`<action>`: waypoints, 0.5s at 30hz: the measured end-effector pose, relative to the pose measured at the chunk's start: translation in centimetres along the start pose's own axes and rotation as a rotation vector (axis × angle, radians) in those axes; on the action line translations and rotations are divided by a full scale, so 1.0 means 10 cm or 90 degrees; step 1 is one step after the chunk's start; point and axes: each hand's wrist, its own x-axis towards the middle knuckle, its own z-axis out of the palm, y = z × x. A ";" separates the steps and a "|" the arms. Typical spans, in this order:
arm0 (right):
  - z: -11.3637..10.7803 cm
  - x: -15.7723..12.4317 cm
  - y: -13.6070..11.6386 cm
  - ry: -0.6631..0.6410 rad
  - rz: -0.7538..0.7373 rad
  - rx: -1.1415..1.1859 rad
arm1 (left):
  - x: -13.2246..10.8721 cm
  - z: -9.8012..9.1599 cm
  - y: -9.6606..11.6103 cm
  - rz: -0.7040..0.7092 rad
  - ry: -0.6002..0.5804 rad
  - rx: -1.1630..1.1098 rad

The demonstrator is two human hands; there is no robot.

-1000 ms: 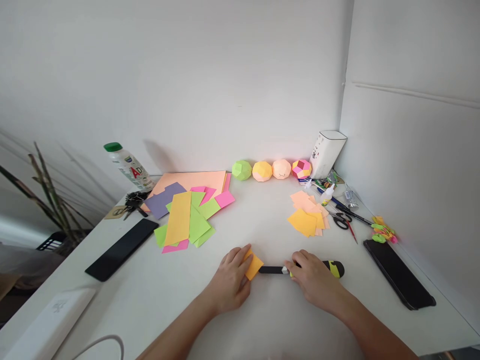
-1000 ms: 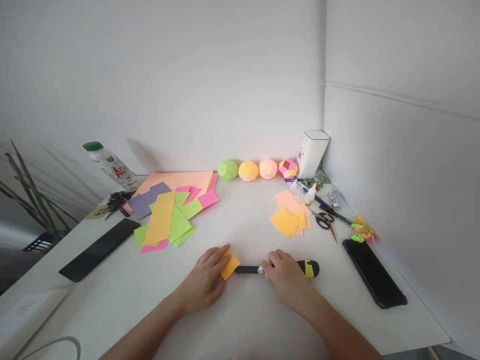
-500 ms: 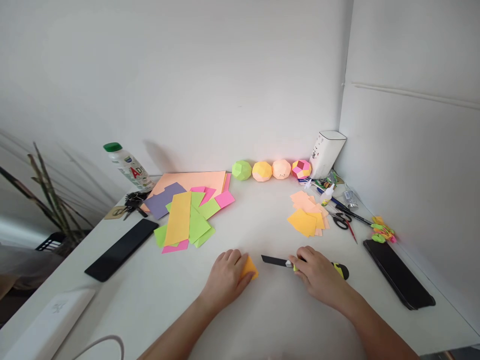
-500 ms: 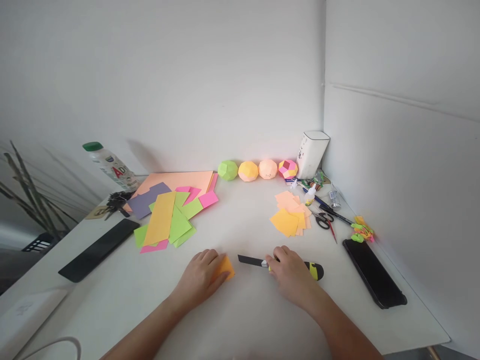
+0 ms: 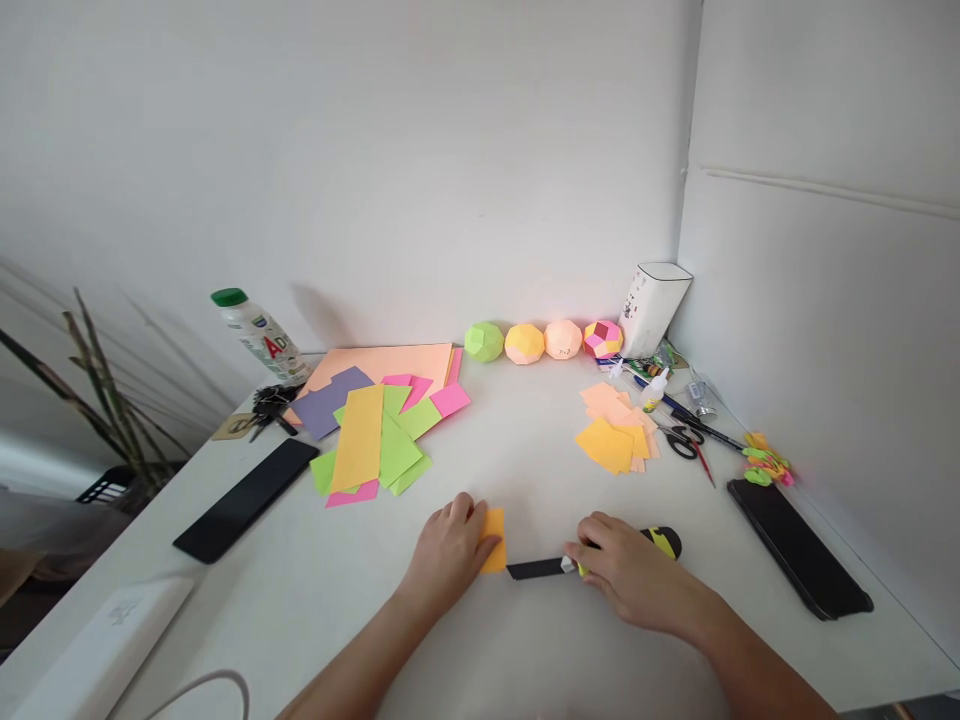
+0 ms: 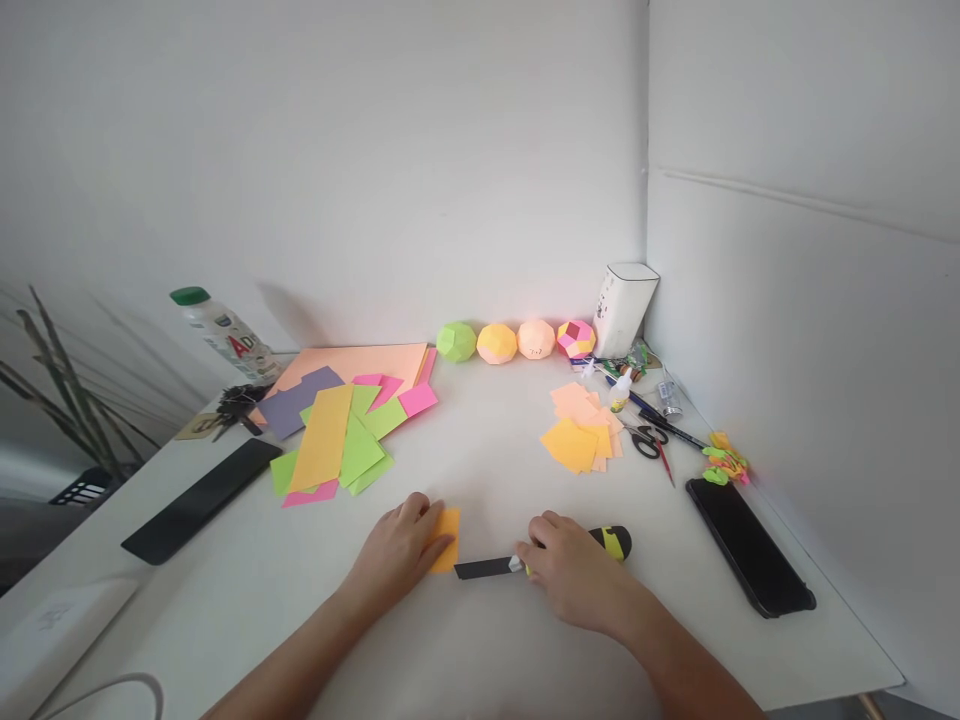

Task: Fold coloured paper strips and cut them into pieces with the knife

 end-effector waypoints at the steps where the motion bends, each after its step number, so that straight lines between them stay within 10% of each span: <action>1: 0.01 0.00 -0.01 -0.001 -0.002 0.000 | 0.00 0.01 0.00 0.001 0.020 0.003; 5: 0.03 0.02 -0.02 -0.002 0.000 -0.006 | 0.01 0.03 0.01 0.074 0.108 -0.077; 15: 0.07 0.03 -0.01 -0.016 -0.001 -0.020 | 0.02 -0.01 0.05 0.066 0.046 -0.221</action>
